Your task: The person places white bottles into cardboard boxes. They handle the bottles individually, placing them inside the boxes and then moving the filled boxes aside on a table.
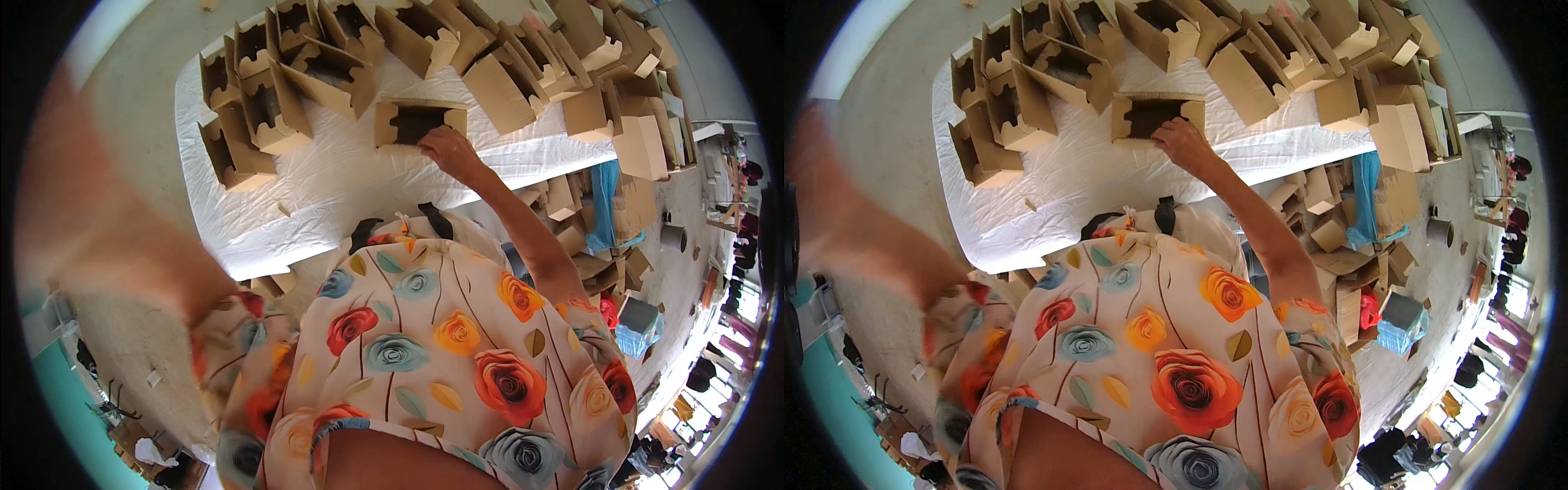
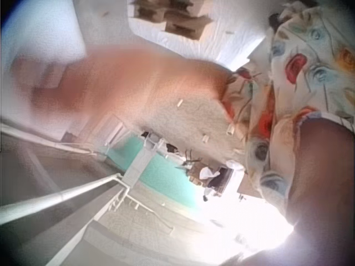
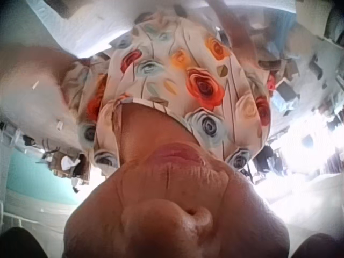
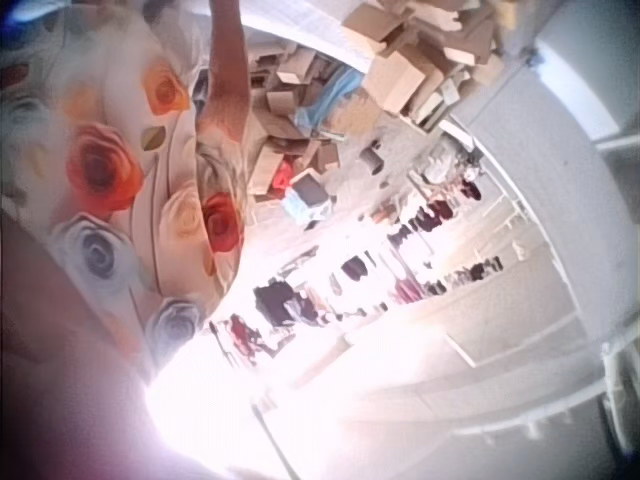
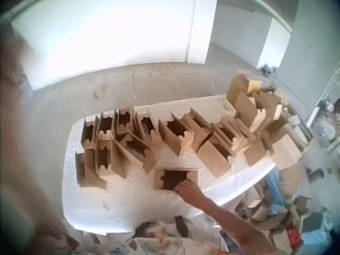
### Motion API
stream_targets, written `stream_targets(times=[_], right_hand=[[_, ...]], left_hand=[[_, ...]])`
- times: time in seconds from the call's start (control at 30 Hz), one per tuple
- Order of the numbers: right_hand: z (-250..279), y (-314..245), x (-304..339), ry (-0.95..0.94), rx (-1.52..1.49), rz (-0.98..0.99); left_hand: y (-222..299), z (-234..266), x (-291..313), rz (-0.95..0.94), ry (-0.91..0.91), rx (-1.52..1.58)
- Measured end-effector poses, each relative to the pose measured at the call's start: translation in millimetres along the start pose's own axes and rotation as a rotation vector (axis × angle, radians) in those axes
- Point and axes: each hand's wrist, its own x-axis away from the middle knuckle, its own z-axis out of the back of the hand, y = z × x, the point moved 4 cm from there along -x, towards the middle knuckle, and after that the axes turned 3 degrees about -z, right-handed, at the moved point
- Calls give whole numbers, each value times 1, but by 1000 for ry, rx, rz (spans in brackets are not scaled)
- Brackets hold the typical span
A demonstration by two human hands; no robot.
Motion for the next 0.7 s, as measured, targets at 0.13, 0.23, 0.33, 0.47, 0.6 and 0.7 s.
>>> stream_targets(times=[0.13,0.23,0.33,0.47,0.6,0.7], right_hand=[[-8,-29,-20,-74,27,264],[-20,-13,-19,-59,293,302],[4,-7,-18,-172,463,155],[28,18,3,36,356,108],[46,37,21,10,100,22],[69,86,11,368,-475,-191]], left_hand=[[-126,-50,3,291,156,-183],[-231,-105,20,288,154,-552],[-262,-117,32,337,-30,-1142],[-252,-109,35,513,13,-1115],[-263,-102,57,616,-4,-1191],[-267,-105,59,666,18,-1097]])
